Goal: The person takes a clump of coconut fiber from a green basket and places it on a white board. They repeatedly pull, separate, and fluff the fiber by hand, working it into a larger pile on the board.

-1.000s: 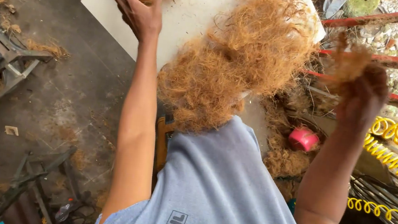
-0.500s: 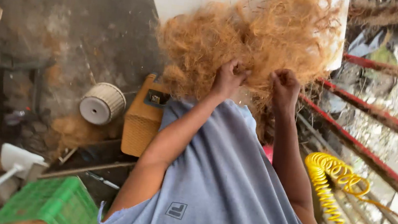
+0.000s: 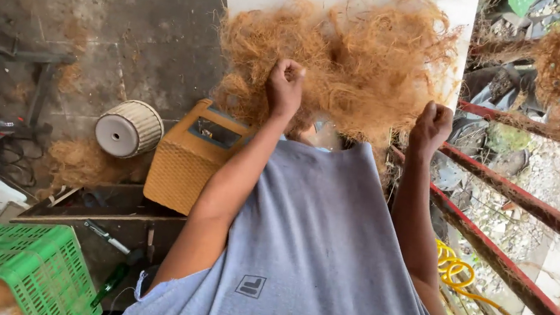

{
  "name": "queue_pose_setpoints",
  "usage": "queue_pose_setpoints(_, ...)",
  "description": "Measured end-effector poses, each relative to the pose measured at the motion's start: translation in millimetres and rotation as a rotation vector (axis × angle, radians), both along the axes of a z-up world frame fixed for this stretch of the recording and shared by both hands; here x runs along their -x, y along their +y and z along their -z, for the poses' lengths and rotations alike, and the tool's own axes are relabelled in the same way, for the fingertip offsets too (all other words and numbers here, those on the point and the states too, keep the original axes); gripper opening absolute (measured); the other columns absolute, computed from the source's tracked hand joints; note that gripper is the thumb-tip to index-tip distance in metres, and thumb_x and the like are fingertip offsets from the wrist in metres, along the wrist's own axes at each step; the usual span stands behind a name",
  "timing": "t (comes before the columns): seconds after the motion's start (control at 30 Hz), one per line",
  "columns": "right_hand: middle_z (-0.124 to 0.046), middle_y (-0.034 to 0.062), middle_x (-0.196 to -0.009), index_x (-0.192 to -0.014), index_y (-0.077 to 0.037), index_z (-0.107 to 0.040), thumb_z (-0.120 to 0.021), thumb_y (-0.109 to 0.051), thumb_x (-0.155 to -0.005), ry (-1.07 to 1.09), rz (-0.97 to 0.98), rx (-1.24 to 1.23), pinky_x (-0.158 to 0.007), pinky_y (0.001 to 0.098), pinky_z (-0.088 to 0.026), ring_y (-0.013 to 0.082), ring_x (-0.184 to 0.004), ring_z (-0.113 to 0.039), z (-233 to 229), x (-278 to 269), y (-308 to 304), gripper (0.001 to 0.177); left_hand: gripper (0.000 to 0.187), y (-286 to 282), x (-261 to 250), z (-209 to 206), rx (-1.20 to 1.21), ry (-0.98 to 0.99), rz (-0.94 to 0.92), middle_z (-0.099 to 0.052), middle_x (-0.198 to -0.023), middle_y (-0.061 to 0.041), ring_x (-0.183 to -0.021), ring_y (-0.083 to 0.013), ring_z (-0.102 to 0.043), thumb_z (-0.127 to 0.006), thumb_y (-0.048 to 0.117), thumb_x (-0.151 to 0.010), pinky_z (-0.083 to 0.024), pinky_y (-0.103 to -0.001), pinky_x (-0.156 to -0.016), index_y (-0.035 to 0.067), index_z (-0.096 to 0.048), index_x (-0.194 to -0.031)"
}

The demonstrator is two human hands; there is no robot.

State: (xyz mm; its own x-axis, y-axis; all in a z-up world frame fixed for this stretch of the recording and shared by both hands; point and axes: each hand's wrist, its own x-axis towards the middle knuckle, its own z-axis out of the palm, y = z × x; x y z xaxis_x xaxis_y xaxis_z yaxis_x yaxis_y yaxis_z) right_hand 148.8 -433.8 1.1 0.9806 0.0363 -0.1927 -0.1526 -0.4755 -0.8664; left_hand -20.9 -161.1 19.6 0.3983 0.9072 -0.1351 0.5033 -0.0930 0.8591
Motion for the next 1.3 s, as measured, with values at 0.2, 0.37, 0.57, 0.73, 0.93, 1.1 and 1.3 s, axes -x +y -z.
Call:
queue_pose_setpoints(0.2, -0.058, 0.0097, -0.096, -0.117, -0.006, -0.053, -0.06, -0.046, -0.105, 0.254, -0.153, -0.222, -0.069, 0.0301, -0.056, 0.0171, -0.083, -0.063, -59.9, 21.5, 29.2, 0.042, 0.017, -17.3, -3.4, -3.3, -0.346, -0.076, 0.34, -0.066, -0.109, -0.009, -0.109, -0.0304, -0.063, -0.07, 0.008, -0.088, -0.047, -0.044, -0.097, 0.012, -0.065, -0.104)
queue_pose_setpoints(0.37, -0.064, 0.0199, -0.098, -0.133, 0.003, -0.052, -0.075, -0.005, -0.089, 0.447, -0.613, -0.201, -0.066, 0.0283, -0.055, 0.0224, -0.079, -0.063, -49.9, 45.3, 62.5, 0.05, 0.094, -46.7, -10.1, -73.9, -0.134, -0.072, 0.9, -0.032, -0.153, -0.031, -0.133, -0.0523, -0.044, -0.072, -0.011, -0.078, -0.054, -0.051, -0.102, 0.013, -0.028, -0.157)
queue_pose_setpoints(0.57, -0.063, 0.0097, -0.073, -0.098, -0.003, -0.07, -0.072, 0.001, -0.087, 0.301, -0.575, -0.182, -0.056, 0.0239, -0.053, 0.0131, -0.063, -0.061, -63.3, 33.4, 58.4, 0.011, 0.026, -26.1, 2.0, -8.9, -0.082, 0.09, 0.759, -0.069, -0.097, -0.005, -0.098, -0.03, -0.069, -0.059, 0.012, -0.083, -0.056, -0.043, -0.086, 0.022, -0.068, -0.105)
queue_pose_setpoints(0.73, -0.06, 0.0089, -0.075, -0.099, -0.002, -0.065, -0.065, 0.002, -0.095, 0.214, -0.456, -0.218, -0.058, 0.0227, -0.051, 0.0131, -0.065, -0.058, -53.5, 11.8, 26.5, 0.005, 0.014, 7.3, -0.2, 3.4, -0.043, 0.136, 0.455, -0.073, -0.086, -0.006, -0.089, -0.0298, -0.072, -0.061, 0.014, -0.086, -0.057, -0.044, -0.079, 0.021, -0.069, -0.095)
queue_pose_setpoints(0.93, -0.056, 0.0062, -0.068, -0.097, 0.0, -0.064, -0.064, 0.005, -0.094, 0.126, -0.235, -0.205, -0.055, 0.0244, -0.047, 0.0116, -0.057, -0.056, -20.7, -11.9, -10.7, 0.006, 0.014, 33.0, -24.4, 27.4, 0.005, 0.312, 0.272, -0.073, -0.093, -0.005, -0.093, -0.0305, -0.072, -0.064, 0.026, -0.086, -0.058, -0.047, -0.079, 0.02, -0.07, -0.098)
queue_pose_setpoints(1.1, -0.058, -0.0008, -0.076, -0.082, -0.014, -0.056, -0.065, 0.005, -0.094, 0.393, 0.053, -0.085, -0.058, 0.0227, -0.051, 0.0087, -0.065, -0.052, -61.6, -8.5, -2.3, 0.024, 0.011, 30.9, -41.9, 49.5, -0.167, 0.253, 0.305, -0.066, -0.092, -0.005, -0.087, -0.0198, -0.063, -0.062, -0.003, -0.086, -0.055, -0.029, -0.078, 0.007, -0.066, -0.087)
queue_pose_setpoints(1.3, -0.06, 0.0029, -0.09, -0.103, -0.007, -0.06, -0.061, 0.011, -0.087, 0.461, -0.099, -0.204, -0.068, 0.022, -0.056, 0.0117, -0.075, -0.059, -56.9, -8.5, -9.5, 0.025, 0.05, -4.4, -40.9, -21.4, -0.666, 0.014, 0.464, -0.045, -0.144, -0.02, -0.125, -0.0311, -0.054, -0.056, 0.022, -0.087, -0.044, -0.049, -0.101, 0.013, -0.046, -0.135)
